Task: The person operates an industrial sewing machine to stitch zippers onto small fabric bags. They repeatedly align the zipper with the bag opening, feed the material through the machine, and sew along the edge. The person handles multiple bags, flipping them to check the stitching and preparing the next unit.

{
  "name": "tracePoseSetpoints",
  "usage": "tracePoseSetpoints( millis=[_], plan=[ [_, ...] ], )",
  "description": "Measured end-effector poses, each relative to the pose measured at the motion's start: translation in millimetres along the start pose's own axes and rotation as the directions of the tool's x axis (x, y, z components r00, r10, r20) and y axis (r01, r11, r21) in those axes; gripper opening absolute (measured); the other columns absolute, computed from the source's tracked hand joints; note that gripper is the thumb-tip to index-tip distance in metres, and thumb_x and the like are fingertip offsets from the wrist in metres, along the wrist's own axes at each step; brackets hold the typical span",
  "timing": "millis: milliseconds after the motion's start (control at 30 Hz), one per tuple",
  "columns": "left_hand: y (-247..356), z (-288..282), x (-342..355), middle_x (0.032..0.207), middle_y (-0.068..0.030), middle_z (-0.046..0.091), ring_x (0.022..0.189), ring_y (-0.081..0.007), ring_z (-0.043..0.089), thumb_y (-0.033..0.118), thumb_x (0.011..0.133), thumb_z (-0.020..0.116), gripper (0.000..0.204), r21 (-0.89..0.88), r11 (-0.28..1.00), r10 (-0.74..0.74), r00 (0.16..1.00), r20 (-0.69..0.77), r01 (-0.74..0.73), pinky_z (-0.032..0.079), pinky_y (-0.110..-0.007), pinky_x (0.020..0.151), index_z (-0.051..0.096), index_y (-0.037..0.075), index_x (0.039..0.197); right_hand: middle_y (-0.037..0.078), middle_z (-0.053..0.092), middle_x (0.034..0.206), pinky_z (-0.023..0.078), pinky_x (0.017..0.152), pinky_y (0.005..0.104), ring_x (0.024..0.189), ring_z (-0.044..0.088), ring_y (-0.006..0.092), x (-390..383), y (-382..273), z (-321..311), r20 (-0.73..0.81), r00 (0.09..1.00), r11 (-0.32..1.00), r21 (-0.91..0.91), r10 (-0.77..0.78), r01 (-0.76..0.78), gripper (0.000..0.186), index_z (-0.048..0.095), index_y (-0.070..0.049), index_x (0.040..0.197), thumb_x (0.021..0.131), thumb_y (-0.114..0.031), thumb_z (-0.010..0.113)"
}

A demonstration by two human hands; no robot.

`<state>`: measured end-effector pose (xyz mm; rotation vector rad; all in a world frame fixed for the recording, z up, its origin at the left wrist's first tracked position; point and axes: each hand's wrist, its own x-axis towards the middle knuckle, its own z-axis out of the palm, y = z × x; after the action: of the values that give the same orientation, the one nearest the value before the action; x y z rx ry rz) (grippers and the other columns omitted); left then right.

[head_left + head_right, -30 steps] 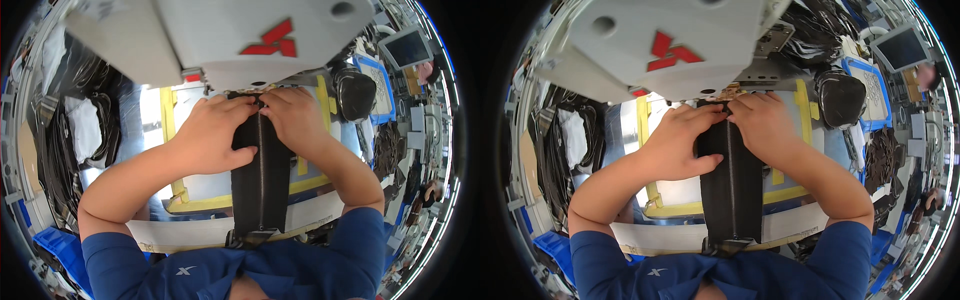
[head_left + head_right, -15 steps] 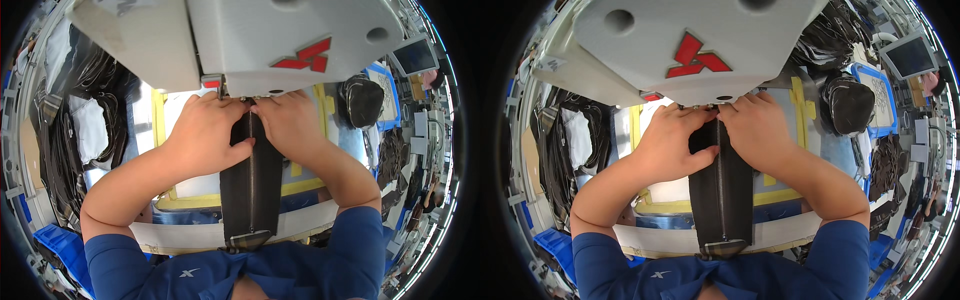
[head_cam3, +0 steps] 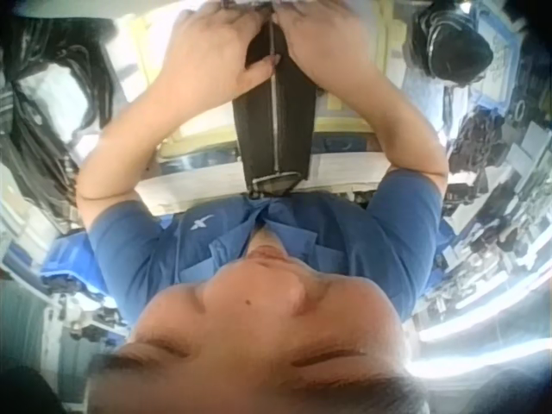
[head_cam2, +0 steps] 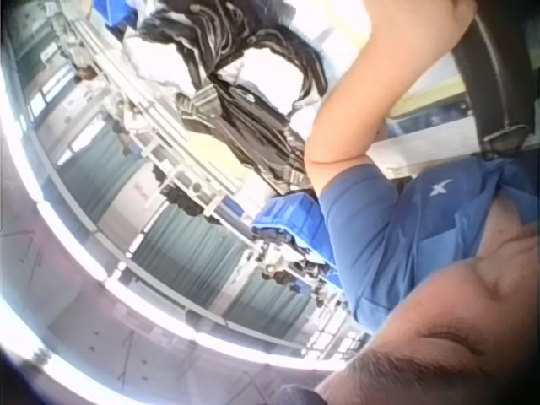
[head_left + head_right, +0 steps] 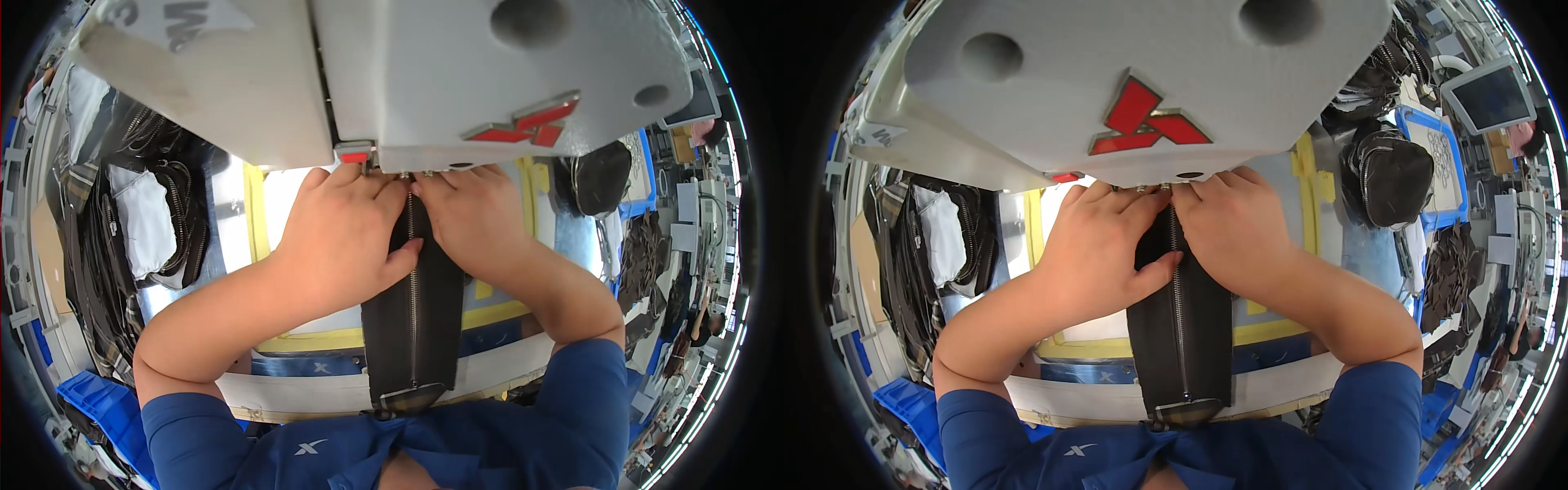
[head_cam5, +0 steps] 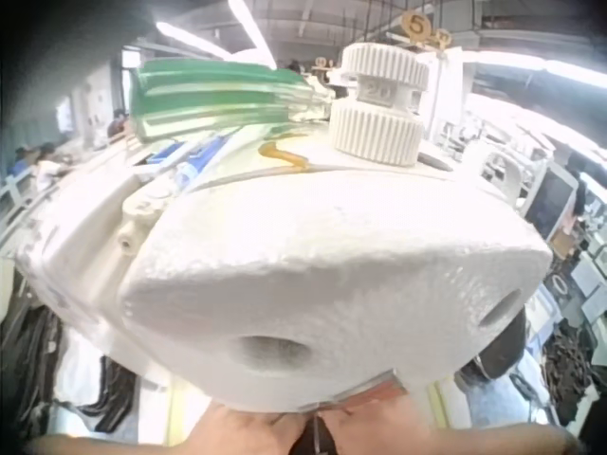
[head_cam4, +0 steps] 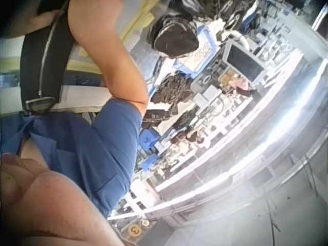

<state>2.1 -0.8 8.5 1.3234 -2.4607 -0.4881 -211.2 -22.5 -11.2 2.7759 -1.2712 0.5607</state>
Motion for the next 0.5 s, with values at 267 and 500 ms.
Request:
tracePoseSetpoints(
  millis=[267,500],
  plan=[
    [5,20,-8,0.138,-0.0253,0.066,0.125,-0.0414,0.064,0.045,0.085,0.085,0.082,0.13,0.985,0.125,0.989,-0.082,-0.114,0.05,-0.048,0.108,0.061,-0.009,0.142,0.017,0.075,0.114,0.056,0.092,0.0415,0.105,0.075,0.0288,-17,4,-8,0.032,0.997,0.997,0.008,-0.073,0.073,0.039,0.072,0.005,0.124,0.094,-0.02,0.071],
    [6,24,-9,0.141,-0.0329,0.061,0.13,-0.0476,0.061,0.049,0.086,0.085,0.094,0.129,0.982,0.147,0.987,-0.061,-0.138,0.048,-0.052,0.116,0.052,-0.014,0.146,0.022,0.073,0.125,0.055,0.098,0.0425,0.118,0.071,0.0315,-19,-1,-11,0.065,0.995,0.997,-0.023,-0.074,0.076,0.05,0.069,0.01,0.13,0.096,-0.027,0.072]
  ],
)
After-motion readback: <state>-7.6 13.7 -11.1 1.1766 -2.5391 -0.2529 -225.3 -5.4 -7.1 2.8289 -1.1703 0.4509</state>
